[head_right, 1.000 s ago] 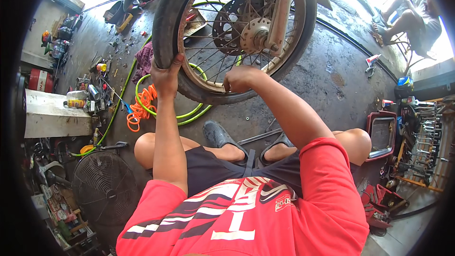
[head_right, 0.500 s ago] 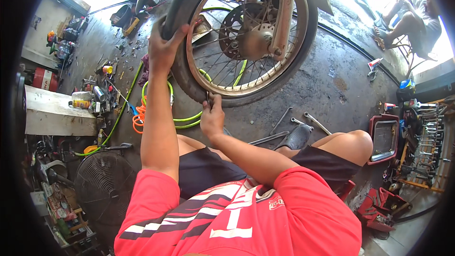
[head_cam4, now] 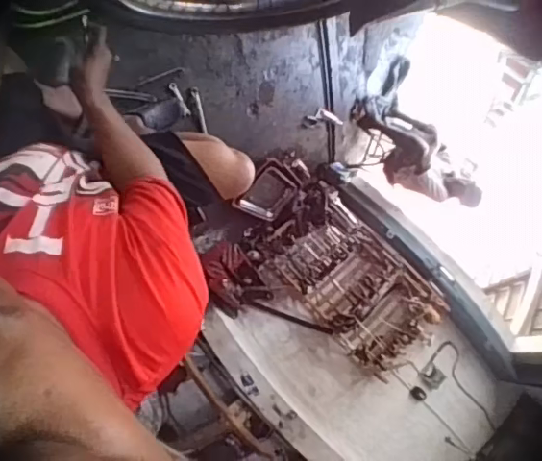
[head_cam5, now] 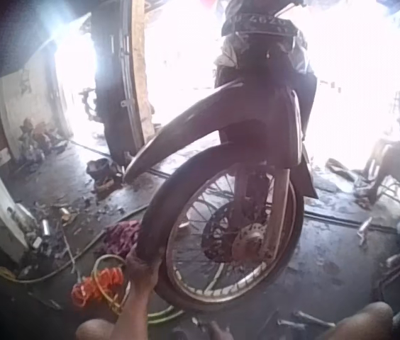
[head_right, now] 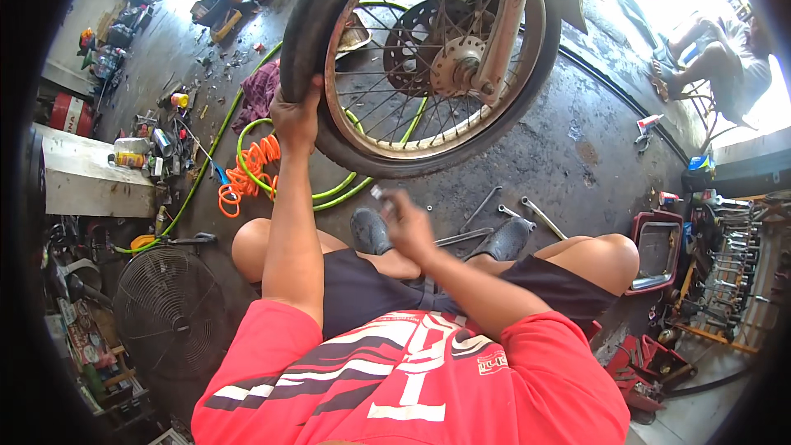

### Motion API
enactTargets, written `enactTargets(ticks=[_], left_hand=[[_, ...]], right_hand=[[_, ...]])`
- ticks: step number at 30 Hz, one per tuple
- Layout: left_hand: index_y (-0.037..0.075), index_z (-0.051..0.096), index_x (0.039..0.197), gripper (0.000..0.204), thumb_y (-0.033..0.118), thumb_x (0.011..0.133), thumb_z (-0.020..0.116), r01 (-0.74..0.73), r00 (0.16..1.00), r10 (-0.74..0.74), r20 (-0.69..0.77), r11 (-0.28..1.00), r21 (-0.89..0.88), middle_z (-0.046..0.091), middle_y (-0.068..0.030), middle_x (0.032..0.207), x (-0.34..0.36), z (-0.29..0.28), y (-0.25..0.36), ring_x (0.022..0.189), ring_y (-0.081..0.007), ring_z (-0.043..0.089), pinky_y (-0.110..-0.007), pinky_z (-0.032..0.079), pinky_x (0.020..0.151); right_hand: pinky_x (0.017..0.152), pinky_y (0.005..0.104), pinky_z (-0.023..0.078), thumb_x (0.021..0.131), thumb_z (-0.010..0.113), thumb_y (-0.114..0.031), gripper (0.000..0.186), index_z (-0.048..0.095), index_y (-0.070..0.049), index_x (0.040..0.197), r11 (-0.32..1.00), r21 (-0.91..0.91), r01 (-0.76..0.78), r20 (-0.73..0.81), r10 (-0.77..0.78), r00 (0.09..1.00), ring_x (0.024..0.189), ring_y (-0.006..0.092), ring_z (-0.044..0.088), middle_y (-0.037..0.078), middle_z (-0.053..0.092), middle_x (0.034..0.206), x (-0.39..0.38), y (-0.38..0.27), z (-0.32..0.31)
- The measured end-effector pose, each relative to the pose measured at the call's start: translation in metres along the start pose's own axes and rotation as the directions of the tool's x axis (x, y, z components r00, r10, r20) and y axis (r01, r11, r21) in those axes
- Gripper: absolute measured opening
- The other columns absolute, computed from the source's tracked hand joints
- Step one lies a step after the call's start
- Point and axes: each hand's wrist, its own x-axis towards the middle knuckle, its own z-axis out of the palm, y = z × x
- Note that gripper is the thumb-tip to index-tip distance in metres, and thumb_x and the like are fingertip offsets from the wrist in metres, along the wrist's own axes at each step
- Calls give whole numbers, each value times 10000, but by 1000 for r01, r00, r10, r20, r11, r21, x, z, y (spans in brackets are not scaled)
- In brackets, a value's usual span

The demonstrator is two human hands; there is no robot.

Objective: The person pulls an inner tube out from a motorcycle tire, handles the wheel, and uses an air compressor hose with a pressure gauge to inflate the tire before tightening a nut on the axle with a wrench.

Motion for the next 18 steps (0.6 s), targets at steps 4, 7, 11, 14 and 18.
enactTargets(ticks=[4, 7, 11, 14, 18], left_hand=[[5, 702, 983, 445, 362, 777, 868, -30, 1000, 30, 9, 1000, -4, 742, -47, 911, 2, -3, 19, 821, -105, 664, -267, 506, 783], [-1, 698, 983, 449, 360, 778, 868, -19, 1000, 19, 11, 1000, 17, 742, -46, 919, 6, -2, 15, 833, -99, 661, -258, 505, 789], [2, 699, 982, 443, 356, 777, 870, -30, 999, 31, 30, 999, -15, 742, -46, 922, 9, 3, 15, 833, -96, 661, -256, 505, 788], [7, 700, 984, 438, 352, 775, 871, -24, 999, 25, 38, 999, -24, 743, -43, 921, 7, 3, 16, 826, -95, 659, -256, 505, 788], [6, 699, 982, 434, 346, 776, 872, -29, 999, 29, 21, 1000, 10, 743, -42, 920, 8, -1, 16, 816, -94, 657, -256, 505, 787]], right_hand=[[779, 412, 515, 924, 611, -209, 254, 681, -161, 1164, 910, -411, 45, 280, 79, 957, 849, 296, 666, 151, 695, 890, 89, -44, -89], [862, 437, 511, 891, 633, -224, 263, 715, -172, 1135, 868, -466, 172, 555, 136, 821, 987, 348, 667, 174, 718, 998, 136, -48, -108], [796, 382, 525, 896, 631, -194, 257, 729, -141, 1128, 874, -442, 201, 720, 212, 660, 882, 248, 717, 110, 753, 945, 175, -50, -111], [733, 320, 536, 871, 602, -82, 281, 729, -60, 1121, 900, -387, 200, 792, 214, 571, 743, 165, 731, 88, 749, 930, 196, -49, -107], [716, 320, 536, 870, 627, -78, 258, 729, -41, 1103, 912, -355, 206, 811, 190, 554, 721, 165, 731, 91, 744, 944, 197, -49, -103]])
